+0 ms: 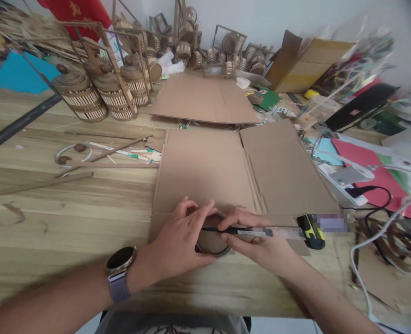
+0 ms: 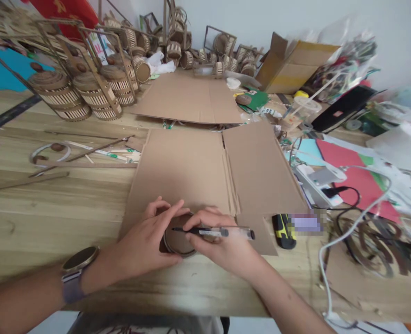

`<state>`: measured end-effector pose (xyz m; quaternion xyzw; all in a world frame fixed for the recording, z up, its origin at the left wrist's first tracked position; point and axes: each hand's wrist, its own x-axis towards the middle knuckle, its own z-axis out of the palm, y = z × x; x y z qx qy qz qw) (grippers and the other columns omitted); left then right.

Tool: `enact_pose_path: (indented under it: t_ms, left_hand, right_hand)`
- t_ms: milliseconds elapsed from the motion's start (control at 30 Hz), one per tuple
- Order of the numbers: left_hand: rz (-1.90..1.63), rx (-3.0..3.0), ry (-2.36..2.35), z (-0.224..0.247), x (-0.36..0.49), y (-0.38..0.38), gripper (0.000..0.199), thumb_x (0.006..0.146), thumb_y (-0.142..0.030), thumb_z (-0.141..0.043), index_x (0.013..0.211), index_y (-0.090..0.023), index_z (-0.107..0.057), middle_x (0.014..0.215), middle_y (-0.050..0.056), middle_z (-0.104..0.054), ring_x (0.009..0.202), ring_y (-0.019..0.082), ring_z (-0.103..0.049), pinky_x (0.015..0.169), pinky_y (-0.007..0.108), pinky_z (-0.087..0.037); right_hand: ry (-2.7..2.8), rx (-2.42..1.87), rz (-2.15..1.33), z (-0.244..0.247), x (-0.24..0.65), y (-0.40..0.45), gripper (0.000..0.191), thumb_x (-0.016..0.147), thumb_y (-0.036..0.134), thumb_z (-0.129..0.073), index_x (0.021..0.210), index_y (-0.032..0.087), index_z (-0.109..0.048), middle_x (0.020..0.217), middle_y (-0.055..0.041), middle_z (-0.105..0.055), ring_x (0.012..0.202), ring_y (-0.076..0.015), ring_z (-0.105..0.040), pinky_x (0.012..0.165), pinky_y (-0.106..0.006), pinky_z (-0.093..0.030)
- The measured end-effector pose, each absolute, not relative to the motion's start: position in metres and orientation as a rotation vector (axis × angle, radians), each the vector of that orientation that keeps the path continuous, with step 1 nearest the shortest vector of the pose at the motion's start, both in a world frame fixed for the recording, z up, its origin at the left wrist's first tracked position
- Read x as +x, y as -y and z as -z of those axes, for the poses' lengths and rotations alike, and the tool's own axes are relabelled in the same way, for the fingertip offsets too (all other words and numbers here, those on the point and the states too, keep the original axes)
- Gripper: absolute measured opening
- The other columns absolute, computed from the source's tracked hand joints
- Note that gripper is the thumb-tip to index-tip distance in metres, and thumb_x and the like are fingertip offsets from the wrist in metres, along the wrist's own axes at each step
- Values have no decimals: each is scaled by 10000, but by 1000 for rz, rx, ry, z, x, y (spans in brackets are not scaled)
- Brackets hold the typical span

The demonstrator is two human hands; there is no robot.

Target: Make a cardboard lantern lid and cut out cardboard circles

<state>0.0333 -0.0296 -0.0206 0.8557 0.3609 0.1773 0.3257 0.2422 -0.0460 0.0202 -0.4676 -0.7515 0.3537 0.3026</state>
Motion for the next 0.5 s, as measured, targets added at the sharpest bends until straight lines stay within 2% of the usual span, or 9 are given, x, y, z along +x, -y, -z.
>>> enact_pose_path:
  t_ms: [233,500]
  left_hand:
    - [-498,2289,-927,23,33,30,1155,682,-278,-848,1526,-239,-61,1419,85,-569,1243,392,-406,1097,634,-287]
    - [-478,2275,-953,22,33,31,1129,669,-272,-853,1517,-230,-108,1425,72,-567,1245,381,-383,1113,609,-279]
  right_hand:
    - [2019,-1187,-918,-8,241,47,113,848,154,-644,906,239,-690,808,-15,-726,785,-198,-653,764,-368,-500]
    - [2194,-1145,-542,-11,243,50,134,894,124,-608,955,233,-656,826,-4,-741,799,-180,-653,785,-333,-466]
